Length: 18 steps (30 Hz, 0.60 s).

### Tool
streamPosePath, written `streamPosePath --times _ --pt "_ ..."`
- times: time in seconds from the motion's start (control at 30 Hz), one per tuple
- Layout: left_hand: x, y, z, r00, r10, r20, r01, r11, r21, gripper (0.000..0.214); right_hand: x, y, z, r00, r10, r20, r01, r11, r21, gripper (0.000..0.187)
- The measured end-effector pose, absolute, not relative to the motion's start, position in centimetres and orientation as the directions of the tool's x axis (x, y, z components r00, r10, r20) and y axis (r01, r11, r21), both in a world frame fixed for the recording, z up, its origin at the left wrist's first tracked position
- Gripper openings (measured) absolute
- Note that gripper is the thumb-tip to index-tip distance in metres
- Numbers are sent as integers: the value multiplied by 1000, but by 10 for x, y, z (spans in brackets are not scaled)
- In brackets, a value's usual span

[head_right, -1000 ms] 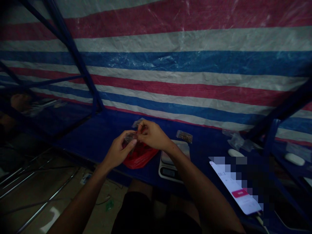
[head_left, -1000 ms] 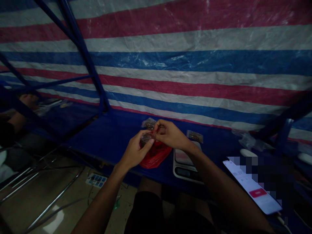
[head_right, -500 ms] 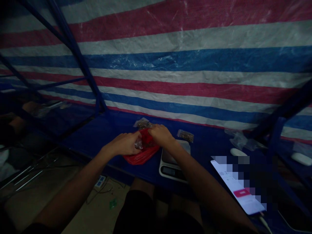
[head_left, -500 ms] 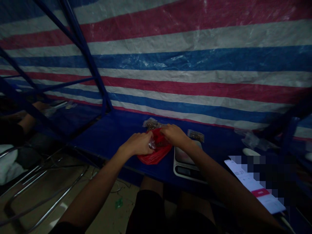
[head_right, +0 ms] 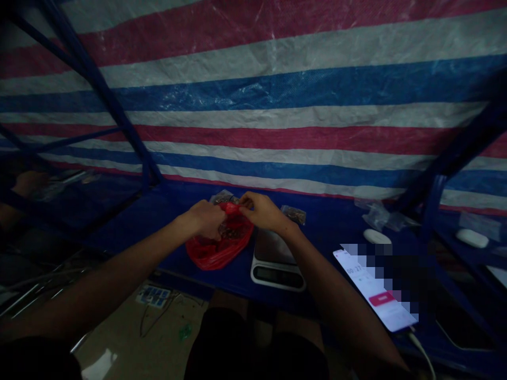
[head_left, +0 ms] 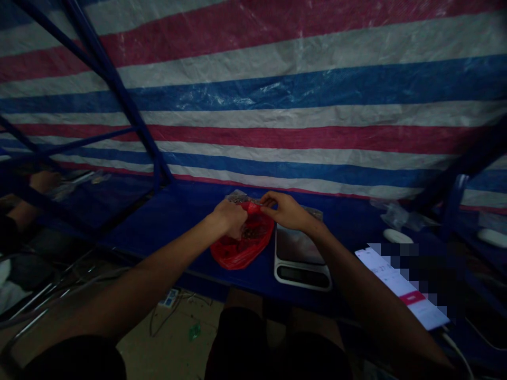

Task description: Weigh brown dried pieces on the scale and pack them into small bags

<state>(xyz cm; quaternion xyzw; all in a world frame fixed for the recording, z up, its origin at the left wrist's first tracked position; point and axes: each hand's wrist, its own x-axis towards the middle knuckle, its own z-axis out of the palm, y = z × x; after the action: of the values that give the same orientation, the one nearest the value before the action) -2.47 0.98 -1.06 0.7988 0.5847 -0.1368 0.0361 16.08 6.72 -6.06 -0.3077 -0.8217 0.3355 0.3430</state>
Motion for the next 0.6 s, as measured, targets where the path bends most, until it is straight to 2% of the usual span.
streamPosePath --times 0.13,0.3,0.47,0.6 --pt "-19 13 -7 317 910 -269 910 -371 -185 32 179 70 -52 -532 759 375 260 568 -781 14" --pt "-20 12 1 315 882 -352 875 -413 -252 50 211 76 -47 -399 825 400 286 527 -800 18" --pt "-25 9 6 298 883 -362 876 -404 -264 27 237 82 -58 -307 864 399 365 494 -789 22" --pt "-26 8 11 299 894 -332 899 -381 -216 20 252 91 -74 -173 888 427 497 453 -740 22"
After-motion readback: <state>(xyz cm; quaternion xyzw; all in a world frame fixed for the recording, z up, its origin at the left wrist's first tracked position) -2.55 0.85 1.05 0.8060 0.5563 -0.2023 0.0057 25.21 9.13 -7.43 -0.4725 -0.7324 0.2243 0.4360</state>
